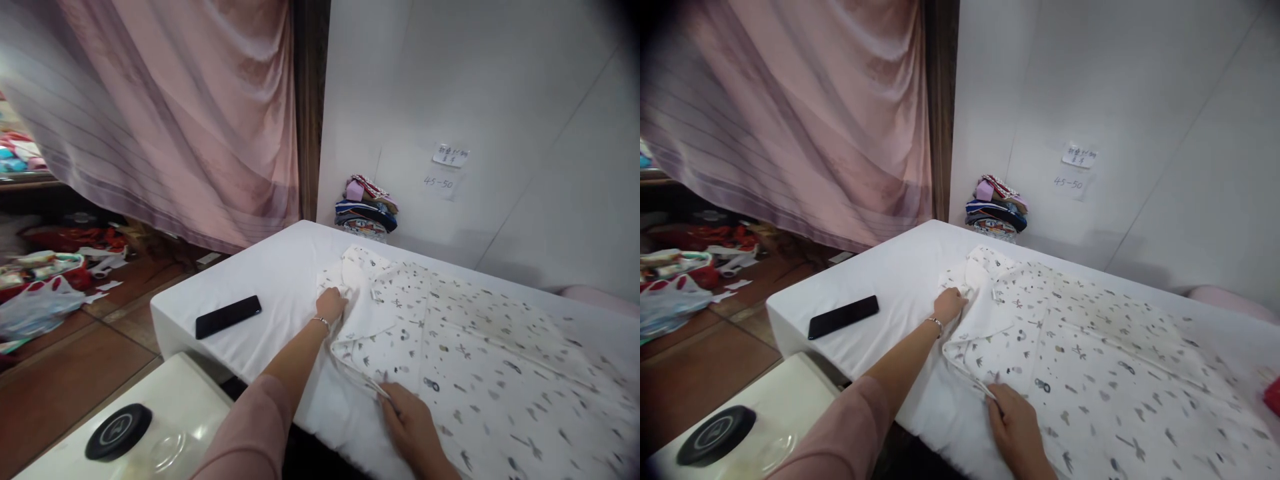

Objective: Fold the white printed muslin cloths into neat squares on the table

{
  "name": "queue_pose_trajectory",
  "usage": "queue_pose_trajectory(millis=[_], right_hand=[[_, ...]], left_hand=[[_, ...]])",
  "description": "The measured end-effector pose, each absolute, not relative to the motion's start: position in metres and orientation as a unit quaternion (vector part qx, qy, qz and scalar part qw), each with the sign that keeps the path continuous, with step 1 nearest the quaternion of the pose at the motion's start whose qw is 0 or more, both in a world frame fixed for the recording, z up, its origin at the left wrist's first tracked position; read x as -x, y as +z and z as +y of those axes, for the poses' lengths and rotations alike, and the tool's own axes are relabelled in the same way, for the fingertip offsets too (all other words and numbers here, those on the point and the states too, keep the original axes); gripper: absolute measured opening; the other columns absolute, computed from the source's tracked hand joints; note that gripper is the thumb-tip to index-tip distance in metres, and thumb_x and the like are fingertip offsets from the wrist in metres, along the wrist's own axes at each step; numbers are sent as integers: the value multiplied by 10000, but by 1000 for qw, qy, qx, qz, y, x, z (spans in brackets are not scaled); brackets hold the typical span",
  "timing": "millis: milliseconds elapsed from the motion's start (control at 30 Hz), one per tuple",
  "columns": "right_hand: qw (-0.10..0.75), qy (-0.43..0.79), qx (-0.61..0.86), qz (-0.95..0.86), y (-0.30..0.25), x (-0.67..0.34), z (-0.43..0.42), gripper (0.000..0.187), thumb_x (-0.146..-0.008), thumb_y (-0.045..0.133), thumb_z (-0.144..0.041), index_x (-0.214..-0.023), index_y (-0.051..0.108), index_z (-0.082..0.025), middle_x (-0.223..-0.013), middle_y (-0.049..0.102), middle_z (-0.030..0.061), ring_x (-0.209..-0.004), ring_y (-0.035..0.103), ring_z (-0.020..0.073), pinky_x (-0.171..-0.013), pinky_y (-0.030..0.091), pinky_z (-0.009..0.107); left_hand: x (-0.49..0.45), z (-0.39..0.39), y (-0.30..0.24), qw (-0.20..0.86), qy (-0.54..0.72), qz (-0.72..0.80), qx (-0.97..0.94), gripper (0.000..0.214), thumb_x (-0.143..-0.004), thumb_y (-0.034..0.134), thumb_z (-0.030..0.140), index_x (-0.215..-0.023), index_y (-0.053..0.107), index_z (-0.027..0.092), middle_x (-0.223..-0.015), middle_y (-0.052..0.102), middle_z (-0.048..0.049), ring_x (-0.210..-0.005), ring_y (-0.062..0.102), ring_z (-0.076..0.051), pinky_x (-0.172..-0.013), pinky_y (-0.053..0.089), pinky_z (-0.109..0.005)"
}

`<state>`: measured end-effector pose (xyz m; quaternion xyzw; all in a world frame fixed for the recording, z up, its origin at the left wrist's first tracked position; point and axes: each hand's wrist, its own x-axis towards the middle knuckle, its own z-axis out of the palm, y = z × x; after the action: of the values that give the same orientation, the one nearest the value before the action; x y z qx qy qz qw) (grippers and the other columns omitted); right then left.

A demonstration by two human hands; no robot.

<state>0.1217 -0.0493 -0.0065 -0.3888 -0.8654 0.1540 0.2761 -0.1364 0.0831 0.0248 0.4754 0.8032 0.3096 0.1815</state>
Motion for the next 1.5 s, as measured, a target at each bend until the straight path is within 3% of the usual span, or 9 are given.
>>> queue_pose_trajectory(millis=[133,300,533,700,833,1033,1167,1400,1500], right_hand=[[279,155,388,-865,-10,-123,-49,295,-891,386,-306,-998,651,-231,-937,684,34,-864,638,169,-765,513,255],[275,161,381,-868,-10,-124,-48,297,-894,388,-308,-1008,651,-230,-945,683,38,-868,635,171,-759,514,254],[250,150,381,-877,-14,-124,-49,311,-911,354,-318,-989,638,-217,-894,655,56,-832,617,175,-722,495,262],[154,170,363,-903,8,-121,-54,277,-876,405,-318,-1006,636,-238,-915,614,49,-840,586,180,-725,464,278],[76,305,360,-878,46,-115,-45,246,-822,497,-370,-944,651,-223,-879,623,39,-807,579,182,-716,456,277],[155,528,558,-621,52,-95,21,275,-843,491,-394,-904,589,-144,-807,640,70,-597,589,143,-525,475,254],[185,642,592,-451,43,-73,57,236,-862,513,-365,-849,527,-131,-739,650,73,-565,620,134,-523,511,245],[310,753,527,-243,23,-40,71,254,-860,556,-312,-673,480,-158,-497,485,-35,-406,475,45,-377,402,109],[383,721,512,-267,12,-39,74,226,-817,583,-254,-645,459,-176,-505,448,-48,-410,429,49,-333,323,119]], left_hand=[[133,94,20,214,370,795,-430,129,-612,636,145,-735,597,145,-1034,619,-144,-1047,542,-301,-872,376,-379],[157,92,22,281,493,751,-337,74,-633,572,122,-583,533,161,-748,637,-75,-945,588,-250,-821,424,-334],[220,28,27,348,696,608,-157,123,-745,400,168,-642,467,177,-592,556,-12,-616,586,-118,-651,495,-235],[232,5,18,361,752,544,-92,34,-723,492,172,-715,524,167,-639,598,-32,-601,594,-148,-638,507,-279],[226,12,11,341,763,539,-106,107,-725,584,242,-799,567,167,-649,596,-16,-588,564,-139,-625,473,-285],[227,11,8,238,754,597,-137,231,-678,640,338,-634,497,162,-546,450,68,-550,408,-84,-545,342,-211],[229,8,6,205,741,620,-156,262,-686,613,357,-585,465,165,-510,368,84,-516,331,-72,-506,282,-207],[229,13,-1,228,754,593,-166,262,-676,583,391,-795,591,158,-624,520,41,-562,450,-96,-557,365,-225],[229,12,-1,249,767,572,-152,287,-677,584,409,-804,597,152,-650,546,22,-587,477,-107,-572,380,-232]])
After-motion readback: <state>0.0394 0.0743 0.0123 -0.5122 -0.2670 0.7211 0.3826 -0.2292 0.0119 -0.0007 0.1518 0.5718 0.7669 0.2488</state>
